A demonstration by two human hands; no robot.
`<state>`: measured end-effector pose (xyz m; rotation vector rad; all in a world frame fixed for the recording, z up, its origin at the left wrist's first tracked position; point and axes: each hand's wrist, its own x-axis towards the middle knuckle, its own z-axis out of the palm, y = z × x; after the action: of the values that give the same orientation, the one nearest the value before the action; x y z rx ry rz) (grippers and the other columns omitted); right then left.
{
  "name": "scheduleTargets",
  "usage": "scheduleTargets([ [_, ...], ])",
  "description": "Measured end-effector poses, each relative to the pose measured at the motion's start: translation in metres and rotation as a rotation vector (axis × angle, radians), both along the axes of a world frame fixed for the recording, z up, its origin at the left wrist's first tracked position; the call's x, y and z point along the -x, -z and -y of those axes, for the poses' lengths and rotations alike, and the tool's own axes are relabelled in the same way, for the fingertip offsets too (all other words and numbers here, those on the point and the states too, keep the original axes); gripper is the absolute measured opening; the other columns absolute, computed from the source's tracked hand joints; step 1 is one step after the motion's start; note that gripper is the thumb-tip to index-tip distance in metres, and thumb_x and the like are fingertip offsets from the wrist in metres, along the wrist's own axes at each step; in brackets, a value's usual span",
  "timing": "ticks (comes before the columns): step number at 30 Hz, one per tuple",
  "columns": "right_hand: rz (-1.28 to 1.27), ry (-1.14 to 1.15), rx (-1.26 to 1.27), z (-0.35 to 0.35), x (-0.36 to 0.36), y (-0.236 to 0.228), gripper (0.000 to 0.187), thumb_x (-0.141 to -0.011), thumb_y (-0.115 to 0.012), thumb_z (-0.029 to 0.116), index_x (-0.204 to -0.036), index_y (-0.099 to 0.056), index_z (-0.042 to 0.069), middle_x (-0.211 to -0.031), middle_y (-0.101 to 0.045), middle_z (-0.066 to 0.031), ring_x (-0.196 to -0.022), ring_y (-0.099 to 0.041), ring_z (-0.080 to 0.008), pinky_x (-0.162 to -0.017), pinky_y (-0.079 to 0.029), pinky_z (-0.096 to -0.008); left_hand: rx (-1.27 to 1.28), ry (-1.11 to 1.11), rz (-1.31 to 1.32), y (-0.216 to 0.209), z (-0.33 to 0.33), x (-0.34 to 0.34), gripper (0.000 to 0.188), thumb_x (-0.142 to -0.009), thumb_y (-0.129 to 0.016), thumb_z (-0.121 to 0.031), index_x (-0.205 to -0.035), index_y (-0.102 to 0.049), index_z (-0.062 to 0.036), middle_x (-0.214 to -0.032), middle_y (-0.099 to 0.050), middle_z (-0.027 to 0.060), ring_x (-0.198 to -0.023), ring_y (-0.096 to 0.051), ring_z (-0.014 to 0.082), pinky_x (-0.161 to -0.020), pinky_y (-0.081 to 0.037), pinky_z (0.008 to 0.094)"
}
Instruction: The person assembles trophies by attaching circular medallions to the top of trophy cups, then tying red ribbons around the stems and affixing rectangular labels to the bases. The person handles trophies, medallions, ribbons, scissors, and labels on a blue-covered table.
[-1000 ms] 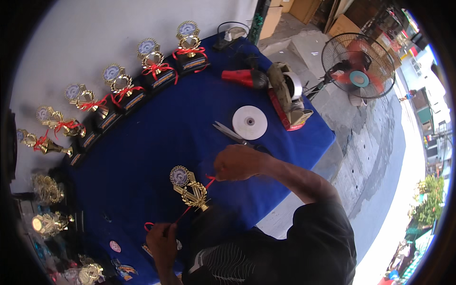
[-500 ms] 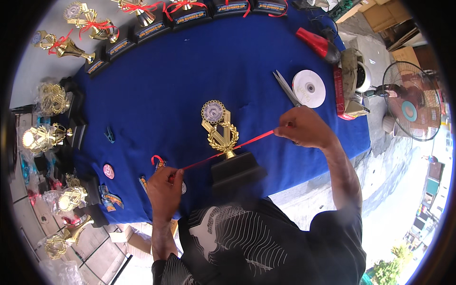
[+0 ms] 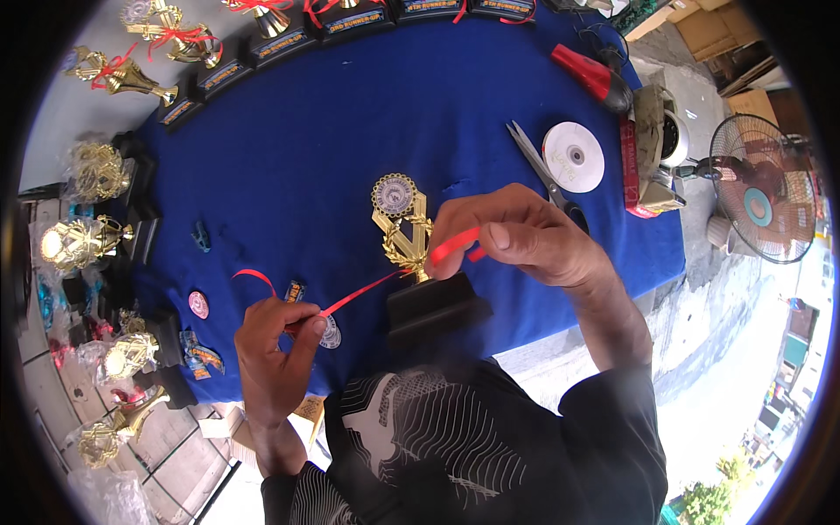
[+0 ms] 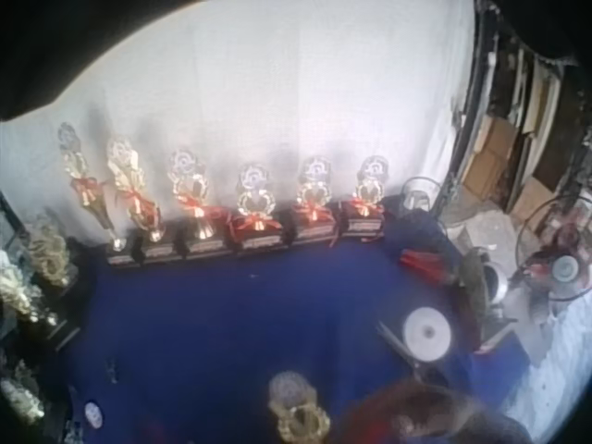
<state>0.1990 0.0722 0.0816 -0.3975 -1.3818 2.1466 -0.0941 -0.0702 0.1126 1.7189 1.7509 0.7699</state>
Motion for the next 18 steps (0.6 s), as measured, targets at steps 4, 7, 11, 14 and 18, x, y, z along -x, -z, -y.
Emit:
scheduleTargets([
  [4,-0.12,-0.058,-0.054,0.001,0.031,-0.013,0.058,-0.102,-0.053,0.044,-0.103,-0.073,-0.01,-0.106,-0.071,-0.0184,-0.1,-0.067,-0.0277,-0.092,-0.051,-0.0422,-0.101,0.128,-0.037,-0.019,-0.005,-0.009,0.017,-0.085,-0.076,-0.004,-0.102,-0.073,-0.0066,-0.08,-0.071,0.0048,-0.074,-0.068,0.0221,-0.097,-0.045,0.0479],
  [7,-0.176,-0.08,-0.014,0.003,0.04,-0.027,0.039,-0.098,-0.061,0.026,-0.106,-0.072,-0.01,-0.112,-0.069,-0.0177,-0.1,-0.068,-0.0279,-0.091,-0.051,-0.0406,-0.104,0.181,-0.08,-0.034,-0.008,-0.013,0.018,-0.085,-0.076,-0.005,-0.103,-0.073,-0.0073,-0.082,-0.072,0.0047,-0.079,-0.069,0.0215,-0.099,-0.044,0.0503],
  [11,0.036,0.006,-0.384,0.011,0.051,-0.039,0.023,-0.089,-0.071,0.004,-0.111,-0.073,-0.003,-0.112,-0.068,-0.0157,-0.094,-0.069,-0.0271,-0.083,-0.054,-0.0367,-0.177,0.268,0.07,-0.044,-0.017,-0.016,0.022,-0.082,-0.079,-0.003,-0.102,-0.073,-0.0071,-0.083,-0.073,0.0053,-0.078,-0.07,0.0218,-0.093,-0.047,0.0445],
  [14,0.19,0.019,-0.643,0.019,0.058,-0.04,0.027,-0.086,-0.076,-0.001,-0.113,-0.072,0.0,-0.105,-0.068,-0.014,-0.086,-0.07,-0.0275,-0.071,-0.055,-0.0358,-0.232,0.271,0.222,-0.043,-0.025,-0.022,0.024,-0.081,-0.08,0.0,-0.103,-0.073,-0.0058,-0.084,-0.073,0.0058,-0.076,-0.07,0.0221,-0.083,-0.051,0.0378],
  [18,0.206,-0.033,-0.637,0.019,0.059,-0.039,0.021,-0.087,-0.077,0.0,-0.107,-0.072,-0.002,-0.103,-0.068,-0.0156,-0.086,-0.07,-0.0268,-0.074,-0.054,-0.0357,-0.223,0.202,0.463,-0.039,-0.032,-0.028,0.031,-0.086,-0.078,0.0,-0.116,-0.07,-0.0026,-0.095,-0.073,0.0107,-0.081,-0.07,0.0207,-0.078,-0.054,0.0351],
])
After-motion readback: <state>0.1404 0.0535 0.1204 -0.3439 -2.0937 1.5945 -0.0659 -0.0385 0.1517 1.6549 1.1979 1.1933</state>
